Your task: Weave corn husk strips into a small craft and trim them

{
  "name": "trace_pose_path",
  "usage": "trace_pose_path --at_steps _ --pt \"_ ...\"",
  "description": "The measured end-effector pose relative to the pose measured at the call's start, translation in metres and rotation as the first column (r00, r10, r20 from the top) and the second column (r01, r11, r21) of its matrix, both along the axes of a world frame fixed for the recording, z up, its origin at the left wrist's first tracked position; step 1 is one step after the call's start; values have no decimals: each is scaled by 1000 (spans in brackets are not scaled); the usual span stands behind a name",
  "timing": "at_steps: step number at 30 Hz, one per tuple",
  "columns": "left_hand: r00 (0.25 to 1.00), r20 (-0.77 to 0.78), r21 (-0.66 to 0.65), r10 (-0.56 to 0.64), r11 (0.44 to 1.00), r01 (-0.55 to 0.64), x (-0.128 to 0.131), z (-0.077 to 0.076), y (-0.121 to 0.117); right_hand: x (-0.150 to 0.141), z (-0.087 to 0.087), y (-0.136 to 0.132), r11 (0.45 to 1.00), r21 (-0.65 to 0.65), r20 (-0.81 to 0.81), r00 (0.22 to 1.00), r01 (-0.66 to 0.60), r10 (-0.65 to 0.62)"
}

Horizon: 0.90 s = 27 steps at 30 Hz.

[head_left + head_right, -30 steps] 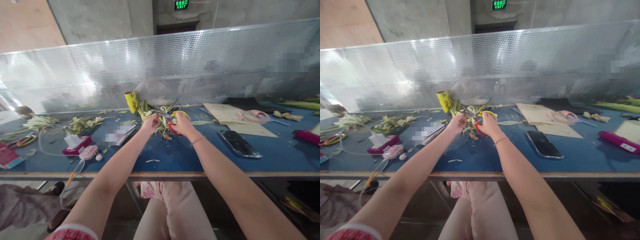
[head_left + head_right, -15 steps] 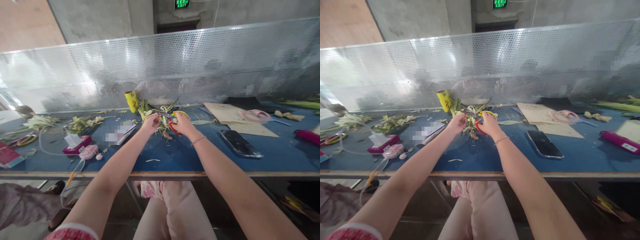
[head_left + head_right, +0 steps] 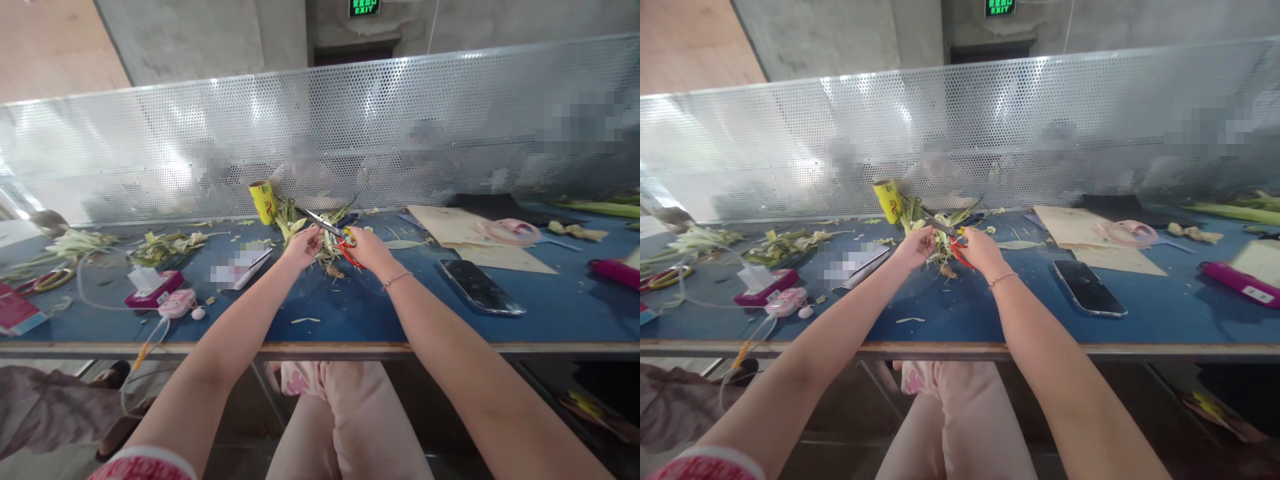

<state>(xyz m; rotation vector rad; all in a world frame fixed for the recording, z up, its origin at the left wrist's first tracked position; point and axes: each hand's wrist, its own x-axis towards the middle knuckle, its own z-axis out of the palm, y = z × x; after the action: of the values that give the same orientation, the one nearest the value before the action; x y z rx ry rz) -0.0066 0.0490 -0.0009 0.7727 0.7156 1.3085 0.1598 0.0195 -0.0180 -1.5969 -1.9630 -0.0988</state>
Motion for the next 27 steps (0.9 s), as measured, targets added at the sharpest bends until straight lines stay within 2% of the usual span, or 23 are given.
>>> trace_pose_path --at_steps 12,17,27 --pt "1000 0 10 0 1000 0 1 -1 -2 -4 -2 -3 999 34 10 1000 -22 22" --pt "1000 14 7 9 1000 -9 1 0 -2 -5 -1 -3 998 58 13 1000 -1 1" --pt "999 31 -12 -8 1000 8 0 1 -1 -3 4 -5 998 15 4 998 69 -69"
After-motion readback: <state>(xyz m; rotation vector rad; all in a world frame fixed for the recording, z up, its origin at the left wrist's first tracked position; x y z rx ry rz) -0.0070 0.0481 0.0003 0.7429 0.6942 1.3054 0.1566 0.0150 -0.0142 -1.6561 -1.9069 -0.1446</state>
